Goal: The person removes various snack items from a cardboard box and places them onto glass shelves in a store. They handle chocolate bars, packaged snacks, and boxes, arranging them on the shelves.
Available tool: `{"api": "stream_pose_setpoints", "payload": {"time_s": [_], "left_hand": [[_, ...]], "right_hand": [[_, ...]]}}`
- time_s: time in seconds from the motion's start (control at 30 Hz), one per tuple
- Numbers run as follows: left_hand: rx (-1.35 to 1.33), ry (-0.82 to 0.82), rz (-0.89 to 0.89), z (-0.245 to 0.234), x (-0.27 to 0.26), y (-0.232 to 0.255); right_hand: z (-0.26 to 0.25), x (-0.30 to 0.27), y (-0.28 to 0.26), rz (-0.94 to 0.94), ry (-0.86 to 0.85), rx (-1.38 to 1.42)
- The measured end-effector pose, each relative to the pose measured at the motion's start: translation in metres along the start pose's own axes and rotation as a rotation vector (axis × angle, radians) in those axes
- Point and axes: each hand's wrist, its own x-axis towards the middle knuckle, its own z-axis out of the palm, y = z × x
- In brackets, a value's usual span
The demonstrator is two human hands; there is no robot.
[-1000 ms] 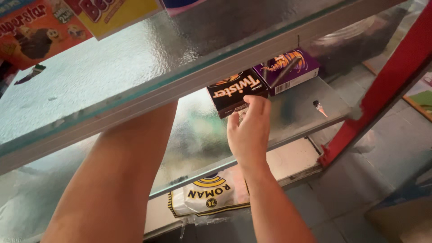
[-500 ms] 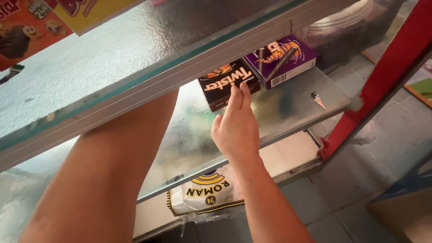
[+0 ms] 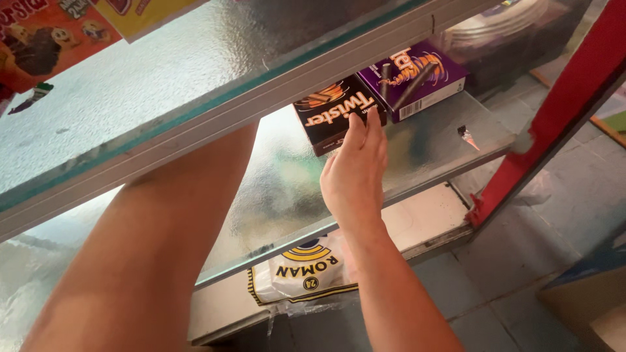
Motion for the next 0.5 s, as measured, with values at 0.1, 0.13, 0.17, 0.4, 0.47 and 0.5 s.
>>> {"api": "stream_pose_setpoints", "payload": {"time_s": [0.1, 0.13, 0.17, 0.4, 0.47, 0.5], "left_hand": [[-0.002, -0.011, 0.011, 0.004, 0.001, 0.008], [-0.001, -0.015, 0.018, 0.006, 0.000, 0.011], [0.003, -0.017, 0.022, 0.007, 0.000, 0.014], [0.009, -0.046, 0.038, 0.017, -0.009, 0.025], [0.011, -0.050, 0.038, 0.020, -0.013, 0.026], [0.010, -0.050, 0.039, 0.020, -0.014, 0.027]], "right_hand": [[0.001, 0.002, 0.000, -0.027, 0.038, -0.016], [0.001, 0.002, 0.001, -0.017, 0.037, -0.020], [0.002, 0.002, 0.001, -0.006, 0.034, -0.023], [0.002, 0.002, 0.001, -0.024, 0.037, -0.002], [0.000, 0.002, -0.001, -0.030, 0.053, -0.007], [-0.002, 0.002, -0.003, -0.024, 0.066, 0.007]]}}
